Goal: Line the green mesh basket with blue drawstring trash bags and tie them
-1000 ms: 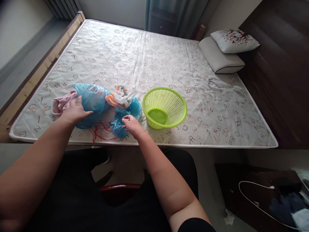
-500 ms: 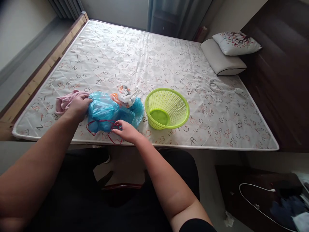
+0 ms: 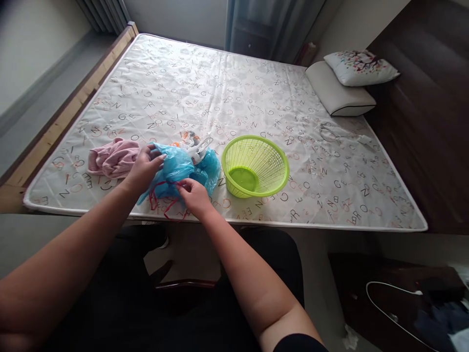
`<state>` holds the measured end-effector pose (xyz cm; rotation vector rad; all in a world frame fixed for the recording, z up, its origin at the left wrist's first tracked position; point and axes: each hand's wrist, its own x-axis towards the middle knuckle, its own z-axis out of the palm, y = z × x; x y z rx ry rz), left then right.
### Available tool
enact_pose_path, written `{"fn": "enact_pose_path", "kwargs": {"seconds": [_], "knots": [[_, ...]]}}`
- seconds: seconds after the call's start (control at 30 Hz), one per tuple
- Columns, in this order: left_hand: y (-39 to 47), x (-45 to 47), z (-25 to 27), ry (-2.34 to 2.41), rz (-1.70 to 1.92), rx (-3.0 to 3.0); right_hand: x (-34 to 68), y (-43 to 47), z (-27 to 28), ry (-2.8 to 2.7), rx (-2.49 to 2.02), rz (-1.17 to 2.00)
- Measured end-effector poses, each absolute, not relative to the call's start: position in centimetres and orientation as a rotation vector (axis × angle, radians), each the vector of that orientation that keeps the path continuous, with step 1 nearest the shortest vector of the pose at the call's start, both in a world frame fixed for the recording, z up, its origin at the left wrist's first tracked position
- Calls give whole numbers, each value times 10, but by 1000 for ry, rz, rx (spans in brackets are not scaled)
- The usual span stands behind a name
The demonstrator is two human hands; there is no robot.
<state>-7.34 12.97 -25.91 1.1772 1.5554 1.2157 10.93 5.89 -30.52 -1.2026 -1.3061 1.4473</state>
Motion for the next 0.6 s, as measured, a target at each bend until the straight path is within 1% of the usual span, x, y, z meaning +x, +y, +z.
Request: {"fn": "enact_pose_path", "kwargs": {"seconds": [0.1,0.17,0.33,0.43,0.5,0.6], "knots": [[127,-80,-257,1985,1129,1413,112,63,-305,-1091,-1184,1436],[127,-84,-255,2080,998,1452,115,65,-302,-983,-1182,1456],[119,-75,-243,1531,708,1685,119,71,-295,-786,-1091,1583],[113,-64,-242,1396,638,1655,121,73,-293,-820,-1136,1606],[112,-60,-247,1367,590,1592,122,73,-294,-901,-1247,1548],[114,-60,-256,1366,560,1547,126,70,-292,-1108,-1435,1272]]}}
